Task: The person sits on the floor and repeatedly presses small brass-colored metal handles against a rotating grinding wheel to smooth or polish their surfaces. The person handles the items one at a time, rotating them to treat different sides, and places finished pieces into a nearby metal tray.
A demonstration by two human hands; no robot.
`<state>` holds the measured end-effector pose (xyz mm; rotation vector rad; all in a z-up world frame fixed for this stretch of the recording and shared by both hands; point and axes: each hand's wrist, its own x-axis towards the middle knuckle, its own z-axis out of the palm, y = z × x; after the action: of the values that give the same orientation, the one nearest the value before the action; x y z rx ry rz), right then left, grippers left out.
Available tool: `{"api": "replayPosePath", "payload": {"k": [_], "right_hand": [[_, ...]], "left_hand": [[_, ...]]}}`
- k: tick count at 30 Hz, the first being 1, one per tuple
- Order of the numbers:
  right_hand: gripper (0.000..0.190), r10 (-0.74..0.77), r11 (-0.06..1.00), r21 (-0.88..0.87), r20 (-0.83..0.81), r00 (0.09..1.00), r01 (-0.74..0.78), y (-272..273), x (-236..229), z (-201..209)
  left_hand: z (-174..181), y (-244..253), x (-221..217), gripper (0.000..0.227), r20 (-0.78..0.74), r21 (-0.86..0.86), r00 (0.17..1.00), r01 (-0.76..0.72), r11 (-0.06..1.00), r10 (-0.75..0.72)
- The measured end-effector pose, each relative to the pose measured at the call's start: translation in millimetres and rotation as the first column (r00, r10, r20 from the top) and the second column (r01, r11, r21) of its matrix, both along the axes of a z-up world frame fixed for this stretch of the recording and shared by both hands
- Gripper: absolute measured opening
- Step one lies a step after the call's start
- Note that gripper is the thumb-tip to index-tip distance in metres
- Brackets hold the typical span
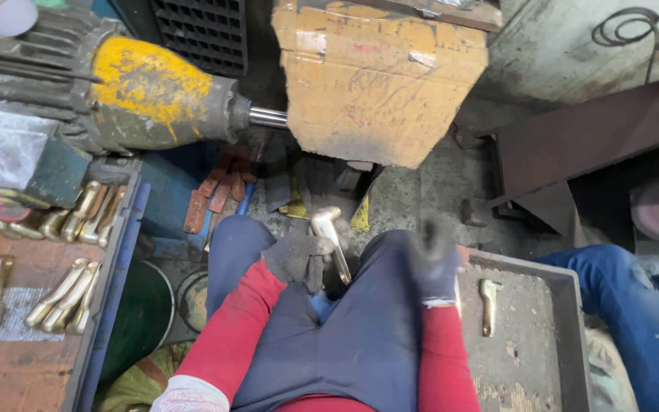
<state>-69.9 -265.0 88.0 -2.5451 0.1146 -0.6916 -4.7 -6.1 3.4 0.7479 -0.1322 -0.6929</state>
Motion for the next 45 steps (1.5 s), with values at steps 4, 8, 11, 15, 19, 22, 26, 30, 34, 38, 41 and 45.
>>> {"api": "replayPosePath", "payload": {"k": [4,8,11,15,19,22,26,30,34,38,41,45], "right_hand": [[0.038,0.291,0.948,0.255,-0.442,0.848,-0.192,70,1,8],[0.03,0.472,0.852,0.37,-0.235,0.85,-0.371,89,9,-15],[0.028,0.582,0.554,0.828,-0.305,0.754,-0.093,80,15,-35],[0.04,0.625,0.148,0.989,-0.083,0.776,-0.014,67,18,-36],[0.065,0.673,-0.144,0.989,0.085,0.735,0.018,57,13,-14],[0.076,0.703,-0.211,0.976,0.114,0.702,0.053,52,10,-5],[0.076,0.716,-0.229,0.973,0.147,0.682,0.031,49,16,-13],[0.065,0.719,-0.141,0.99,0.097,0.688,0.009,50,18,-26],[0.057,0.737,0.1,0.992,-0.024,0.675,-0.074,55,17,-17],[0.047,0.735,0.247,0.943,-0.033,0.677,-0.223,61,19,-2],[0.033,0.574,0.672,0.671,-0.207,0.792,-0.312,66,21,-2],[0.024,0.422,0.891,0.331,-0.343,0.839,-0.312,65,36,-7]], "left_hand": [[6,-9,7,0.079,-0.02,0.048,0.998,-0.064,0.997,0.065],[13,-1,3,0.064,0.095,0.082,0.991,-0.102,0.991,0.094],[21,4,-2,0.057,0.163,0.068,0.987,0.002,0.998,-0.013],[29,0,0,0.058,0.166,0.094,0.984,0.053,0.994,-0.068],[25,-3,7,0.058,0.149,0.144,0.984,0.078,0.987,-0.099],[20,-1,8,0.052,0.139,0.191,0.99,-0.01,0.982,-0.017],[28,6,11,0.052,0.126,0.14,0.989,0.057,0.989,-0.075],[44,6,11,0.052,0.138,0.183,0.983,0.09,0.979,-0.117],[50,4,9,0.046,0.191,0.344,0.973,0.059,0.937,-0.132],[38,3,7,0.045,0.149,0.369,0.981,0.063,0.927,-0.126],[28,-2,2,0.05,0.138,0.408,0.986,0.032,0.913,-0.096],[39,-9,7,0.034,0.624,0.508,0.779,-0.348,0.788,-0.058]]}}
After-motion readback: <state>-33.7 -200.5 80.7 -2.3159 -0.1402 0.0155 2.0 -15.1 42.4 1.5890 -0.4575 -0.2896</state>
